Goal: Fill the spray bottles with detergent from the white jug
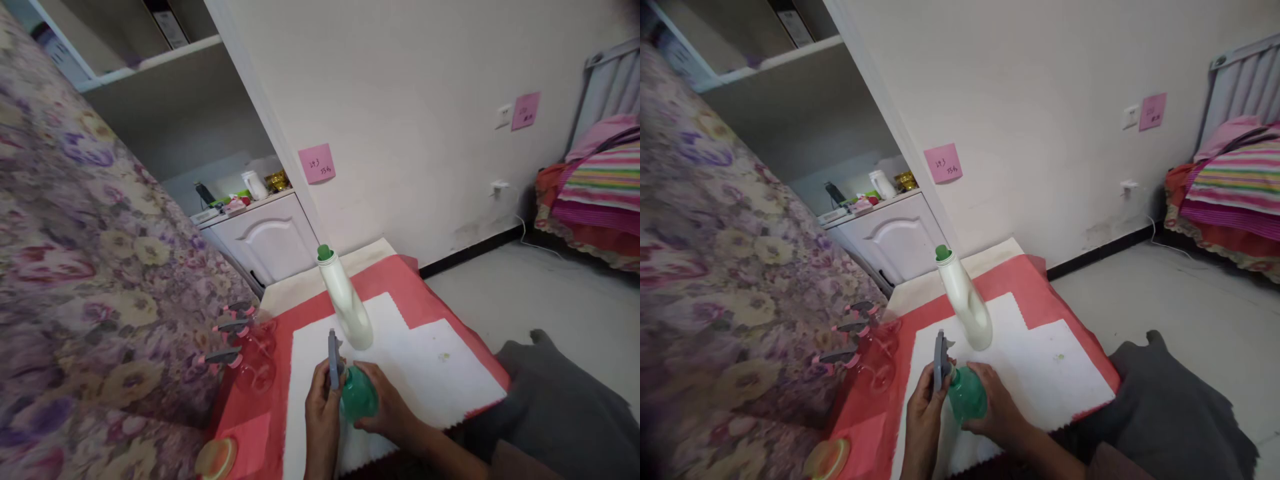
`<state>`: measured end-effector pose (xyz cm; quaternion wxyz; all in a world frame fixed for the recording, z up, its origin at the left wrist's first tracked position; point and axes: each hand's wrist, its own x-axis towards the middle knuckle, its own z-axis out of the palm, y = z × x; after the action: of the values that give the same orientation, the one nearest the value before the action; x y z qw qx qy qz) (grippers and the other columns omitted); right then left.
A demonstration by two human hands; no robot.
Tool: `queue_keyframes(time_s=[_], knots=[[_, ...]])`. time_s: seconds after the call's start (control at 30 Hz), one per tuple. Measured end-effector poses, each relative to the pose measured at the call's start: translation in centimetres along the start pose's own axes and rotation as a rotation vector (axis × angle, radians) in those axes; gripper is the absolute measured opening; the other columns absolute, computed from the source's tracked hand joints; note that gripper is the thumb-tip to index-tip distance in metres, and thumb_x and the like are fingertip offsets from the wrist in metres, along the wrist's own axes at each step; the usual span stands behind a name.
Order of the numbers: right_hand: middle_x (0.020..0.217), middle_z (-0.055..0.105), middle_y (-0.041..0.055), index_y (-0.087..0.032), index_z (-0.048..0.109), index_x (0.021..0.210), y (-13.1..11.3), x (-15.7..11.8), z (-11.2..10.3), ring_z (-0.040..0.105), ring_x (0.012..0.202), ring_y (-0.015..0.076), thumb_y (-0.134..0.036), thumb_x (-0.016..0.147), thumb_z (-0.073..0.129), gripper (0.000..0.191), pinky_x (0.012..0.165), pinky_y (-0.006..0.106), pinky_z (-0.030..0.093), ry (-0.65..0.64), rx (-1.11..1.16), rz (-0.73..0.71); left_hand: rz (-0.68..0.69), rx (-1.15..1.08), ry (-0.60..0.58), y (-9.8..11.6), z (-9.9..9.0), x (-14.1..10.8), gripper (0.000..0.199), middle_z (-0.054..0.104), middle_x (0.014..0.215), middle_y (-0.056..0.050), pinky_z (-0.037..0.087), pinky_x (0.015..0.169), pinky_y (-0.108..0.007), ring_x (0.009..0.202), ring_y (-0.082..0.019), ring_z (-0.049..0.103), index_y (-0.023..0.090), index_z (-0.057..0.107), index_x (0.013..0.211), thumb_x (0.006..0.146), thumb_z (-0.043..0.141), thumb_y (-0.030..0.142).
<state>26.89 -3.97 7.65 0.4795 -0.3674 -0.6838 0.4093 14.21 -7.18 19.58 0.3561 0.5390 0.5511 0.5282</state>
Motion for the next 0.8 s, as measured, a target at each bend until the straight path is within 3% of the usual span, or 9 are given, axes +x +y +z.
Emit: queue_keyframes(time_s=[0.7, 0.8], knots=[[0.134, 0.048, 0.0120, -0.024, 0.040, 0.136, -0.1, -0.1, -0.1, 0.045, 0.126, 0.0320, -0.017, 0.051, 0.082, 0.095, 0.108, 0.048, 0.036, 0.007, 0.023, -0.030, 0.087, 0.149, -0.049, -1.7, -0.5, -0.3, 0.028, 0.069, 0.116, -0.007, 0.048, 0.091, -0.032, 0.107, -0.024, 0.062, 0.022, 0.060, 0.112, 0.087, 0.055, 0.033], [0.134, 0.049, 0.0124, -0.023, 0.039, 0.137, -0.5, 0.1, -0.2, 0.046, 0.125, 0.0320, -0.019, 0.052, 0.083, 0.095, 0.108, 0.048, 0.035, -0.003, 0.028, -0.043, 0.086, 0.144, -0.106, -1.3, -0.8, -0.1, 0.028, 0.070, 0.116, -0.007, 0.048, 0.092, -0.032, 0.105, -0.023, 0.063, 0.021, 0.060, 0.113, 0.089, 0.053, 0.033]])
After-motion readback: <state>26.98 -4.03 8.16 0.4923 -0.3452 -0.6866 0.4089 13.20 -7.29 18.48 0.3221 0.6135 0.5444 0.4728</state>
